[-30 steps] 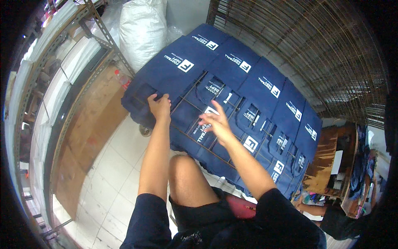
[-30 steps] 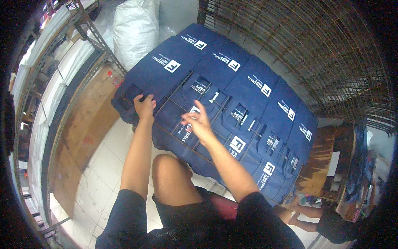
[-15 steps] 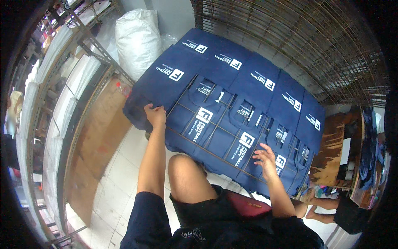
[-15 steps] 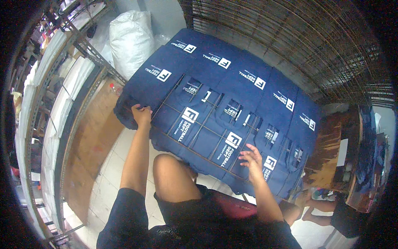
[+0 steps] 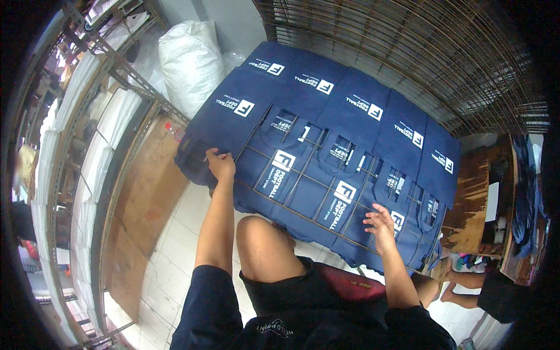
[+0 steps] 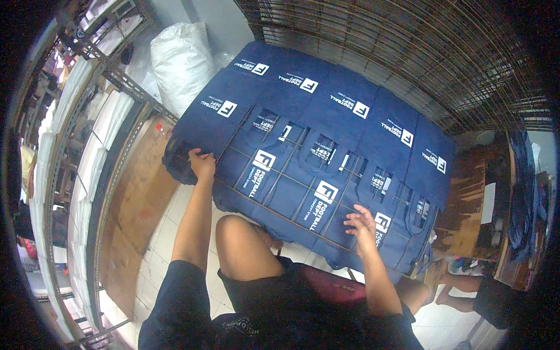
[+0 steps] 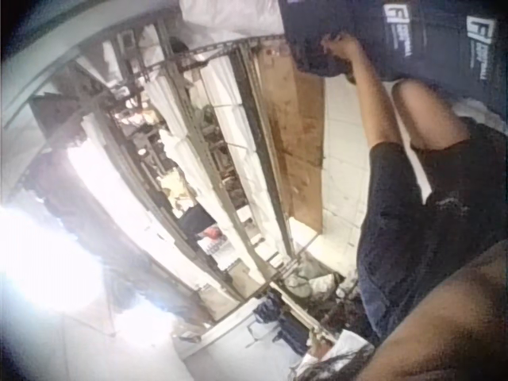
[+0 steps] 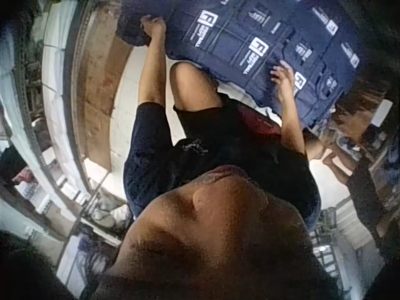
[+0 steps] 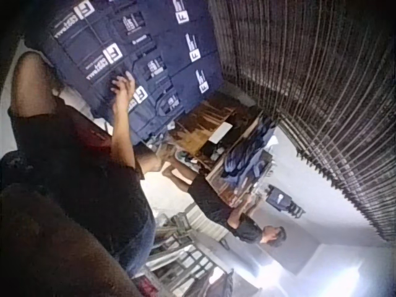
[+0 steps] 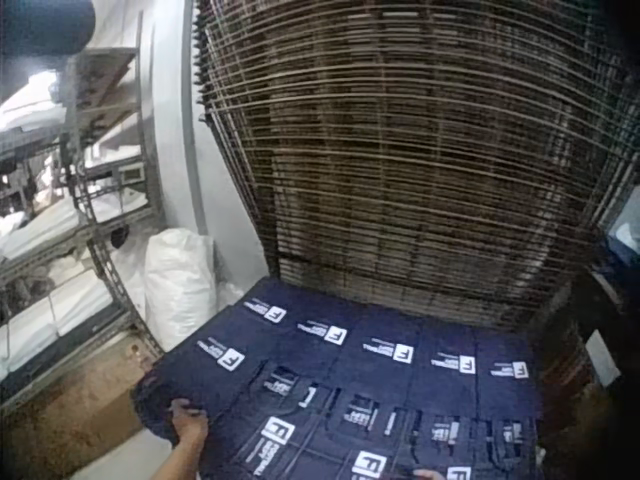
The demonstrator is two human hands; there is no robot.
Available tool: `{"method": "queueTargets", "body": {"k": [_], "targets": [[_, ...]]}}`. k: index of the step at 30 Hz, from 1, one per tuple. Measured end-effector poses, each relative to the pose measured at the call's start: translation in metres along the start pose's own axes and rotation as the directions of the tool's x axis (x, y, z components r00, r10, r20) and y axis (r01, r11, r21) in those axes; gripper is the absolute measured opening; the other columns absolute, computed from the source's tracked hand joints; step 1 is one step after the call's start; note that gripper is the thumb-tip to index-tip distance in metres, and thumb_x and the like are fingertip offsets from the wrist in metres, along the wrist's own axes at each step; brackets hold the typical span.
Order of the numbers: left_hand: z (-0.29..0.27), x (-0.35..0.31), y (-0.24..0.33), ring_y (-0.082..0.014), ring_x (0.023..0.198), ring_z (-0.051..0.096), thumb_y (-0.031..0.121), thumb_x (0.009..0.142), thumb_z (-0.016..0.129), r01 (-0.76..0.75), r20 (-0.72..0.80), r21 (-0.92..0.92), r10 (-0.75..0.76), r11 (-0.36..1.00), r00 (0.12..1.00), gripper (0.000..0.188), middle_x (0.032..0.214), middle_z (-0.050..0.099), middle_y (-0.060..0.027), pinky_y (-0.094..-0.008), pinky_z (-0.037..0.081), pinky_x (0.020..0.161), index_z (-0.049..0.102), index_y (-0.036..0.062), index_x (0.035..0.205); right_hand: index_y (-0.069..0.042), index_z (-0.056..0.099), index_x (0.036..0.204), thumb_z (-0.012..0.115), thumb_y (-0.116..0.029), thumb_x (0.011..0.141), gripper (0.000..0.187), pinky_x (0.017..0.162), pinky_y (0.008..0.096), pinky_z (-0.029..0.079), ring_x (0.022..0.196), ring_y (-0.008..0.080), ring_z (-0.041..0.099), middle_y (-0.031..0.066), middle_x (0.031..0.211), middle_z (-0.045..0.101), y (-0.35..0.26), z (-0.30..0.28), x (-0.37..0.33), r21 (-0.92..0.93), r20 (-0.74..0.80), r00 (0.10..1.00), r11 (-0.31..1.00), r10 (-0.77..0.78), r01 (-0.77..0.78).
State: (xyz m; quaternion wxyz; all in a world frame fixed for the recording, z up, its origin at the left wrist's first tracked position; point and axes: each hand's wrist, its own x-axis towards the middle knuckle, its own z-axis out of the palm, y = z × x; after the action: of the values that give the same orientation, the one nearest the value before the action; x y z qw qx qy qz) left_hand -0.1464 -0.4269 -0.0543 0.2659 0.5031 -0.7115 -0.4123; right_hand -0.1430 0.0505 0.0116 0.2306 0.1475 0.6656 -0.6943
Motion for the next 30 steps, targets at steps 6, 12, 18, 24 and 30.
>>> {"method": "queueTargets", "body": {"k": [6,12,18,24,30], "targets": [[0.001,0.000,0.001,-0.0259,0.081,0.063,0.004,0.073,0.066,-0.009,0.018,-0.009,0.009,1.000,1.000,0.043,0.080,0.065,-0.0103,-0.0358,0.046,0.080,0.045,0.0062,0.111,-0.011,0.051,0.121,0.052,-0.011,0.089,0.032,0.063,0.0278,0.048,0.082,0.0166,0.059,0.0083,0.098,0.059,0.002,-0.002,-0.001,0.000,-0.009,1.000,1.000,0.007,-0.007],[0.004,0.006,-0.009,-0.0252,0.081,0.063,0.004,0.073,0.067,-0.056,0.004,-0.037,0.056,0.998,0.998,0.042,0.082,0.064,-0.0106,-0.0355,0.046,0.078,0.047,0.0053,0.110,-0.011,0.050,0.121,0.052,-0.011,0.089,0.032,0.063,0.0279,0.047,0.082,0.0168,0.059,0.0084,0.098,0.059,0.000,-0.002,-0.003,0.001,-0.017,1.000,1.000,0.007,-0.007],[0.004,0.004,-0.004,-0.0245,0.081,0.062,0.005,0.073,0.067,-0.056,0.017,-0.032,0.057,0.998,0.998,0.042,0.081,0.064,-0.0090,-0.0348,0.046,0.078,0.047,0.0056,0.110,-0.012,0.051,0.121,0.052,-0.010,0.089,0.032,0.063,0.0274,0.047,0.083,0.0166,0.059,0.0084,0.098,0.058,0.001,-0.009,-0.005,-0.001,-0.027,1.000,1.000,0.000,0.000],[0.006,0.007,-0.011,-0.0229,0.080,0.062,0.004,0.073,0.066,-0.085,0.018,-0.039,0.086,0.996,0.996,0.042,0.084,0.063,-0.0097,-0.0341,0.047,0.076,0.047,0.0065,0.110,-0.012,0.050,0.121,0.051,-0.012,0.089,0.032,0.064,0.0285,0.046,0.083,0.0164,0.059,0.0073,0.097,0.058,0.003,-0.015,-0.008,0.013,-0.025,1.000,1.000,0.004,-0.003],[-0.002,-0.002,0.000,-0.0217,0.080,0.063,0.005,0.075,0.068,-0.005,0.066,-0.148,0.015,0.989,0.998,0.041,0.083,0.063,-0.0108,-0.0320,0.048,0.071,0.046,0.0036,0.109,-0.013,0.051,0.120,0.051,-0.013,0.088,0.031,0.065,0.0286,0.046,0.082,0.0164,0.059,0.0069,0.097,0.057,0.003,-0.017,-0.014,0.022,-0.034,0.999,1.000,-0.008,0.009]]}}
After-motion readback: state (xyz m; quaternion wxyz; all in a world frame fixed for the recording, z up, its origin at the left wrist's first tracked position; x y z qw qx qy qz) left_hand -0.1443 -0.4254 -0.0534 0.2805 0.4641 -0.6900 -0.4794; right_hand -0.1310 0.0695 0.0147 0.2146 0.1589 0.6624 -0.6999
